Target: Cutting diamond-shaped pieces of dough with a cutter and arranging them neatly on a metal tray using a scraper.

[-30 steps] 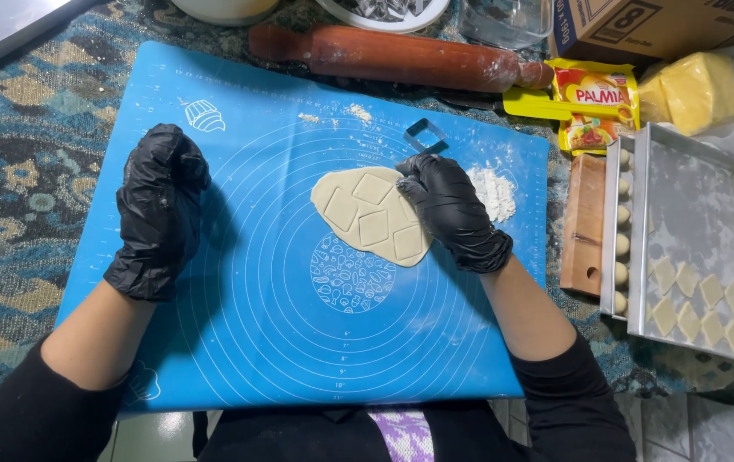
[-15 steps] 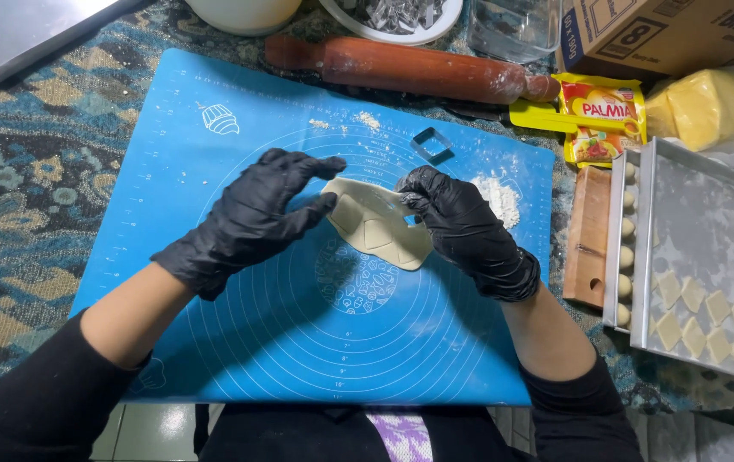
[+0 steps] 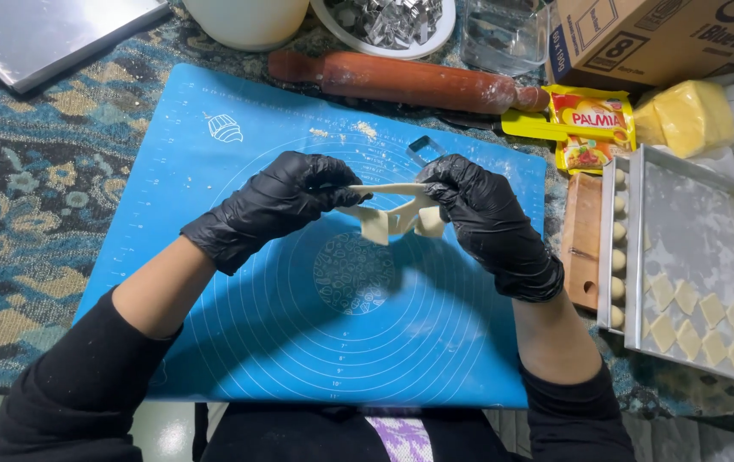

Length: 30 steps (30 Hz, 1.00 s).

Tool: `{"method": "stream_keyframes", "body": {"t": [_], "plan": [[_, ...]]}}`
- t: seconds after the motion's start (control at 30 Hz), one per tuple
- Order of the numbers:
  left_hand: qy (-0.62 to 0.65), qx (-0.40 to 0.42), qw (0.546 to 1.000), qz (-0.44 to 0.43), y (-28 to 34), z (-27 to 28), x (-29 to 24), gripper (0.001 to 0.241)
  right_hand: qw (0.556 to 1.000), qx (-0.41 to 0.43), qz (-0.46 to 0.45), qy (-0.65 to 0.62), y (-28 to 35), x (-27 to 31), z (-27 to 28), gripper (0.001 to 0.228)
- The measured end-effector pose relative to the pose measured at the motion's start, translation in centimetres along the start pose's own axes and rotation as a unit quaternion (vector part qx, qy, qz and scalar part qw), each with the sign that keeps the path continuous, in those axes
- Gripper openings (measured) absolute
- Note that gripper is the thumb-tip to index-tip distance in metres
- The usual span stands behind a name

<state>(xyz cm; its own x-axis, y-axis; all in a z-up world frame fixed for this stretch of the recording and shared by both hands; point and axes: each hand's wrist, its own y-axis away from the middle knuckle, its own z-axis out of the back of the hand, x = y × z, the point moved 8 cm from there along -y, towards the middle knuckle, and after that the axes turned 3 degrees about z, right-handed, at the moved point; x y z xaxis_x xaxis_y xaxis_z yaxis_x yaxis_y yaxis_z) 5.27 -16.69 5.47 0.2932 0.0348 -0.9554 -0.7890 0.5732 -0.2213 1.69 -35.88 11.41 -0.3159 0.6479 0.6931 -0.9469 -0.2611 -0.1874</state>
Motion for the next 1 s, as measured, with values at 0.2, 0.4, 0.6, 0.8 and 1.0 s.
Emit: {"method": "stream_keyframes", "body": {"t": [0.2, 0.4, 0.6, 0.8, 1.0], "plan": [[-0.019, -0.004, 0.998, -0.056, -1.3, 0.5, -2.1, 0.017, 0.994, -0.048, 0.029, 0.089, 0.6, 2.2, 1.2, 0.019], [-0.03, -0.038, 0.994, -0.099, -0.5, 0.4, -1.9, 0.013, 0.986, -0.059, 0.068, 0.139, 0.4, -0.4, 0.7, 0.019], [-0.064, -0.032, 0.986, -0.152, 0.9, -0.1, -1.9, 0.022, 0.99, -0.078, 0.06, 0.097, 0.2, -2.7, 0.2, 0.028], [-0.092, -0.083, 0.97, -0.209, 1.0, 0.1, -0.9, 0.037, 0.994, -0.005, 0.019, 0.106, -1.0, -2.0, -1.0, 0.022], [-0.074, -0.108, 0.959, -0.25, 1.0, -1.7, -1.1, 0.037, 0.99, 0.097, -0.073, 0.066, -0.2, -4.6, -3.5, 0.041]]}}
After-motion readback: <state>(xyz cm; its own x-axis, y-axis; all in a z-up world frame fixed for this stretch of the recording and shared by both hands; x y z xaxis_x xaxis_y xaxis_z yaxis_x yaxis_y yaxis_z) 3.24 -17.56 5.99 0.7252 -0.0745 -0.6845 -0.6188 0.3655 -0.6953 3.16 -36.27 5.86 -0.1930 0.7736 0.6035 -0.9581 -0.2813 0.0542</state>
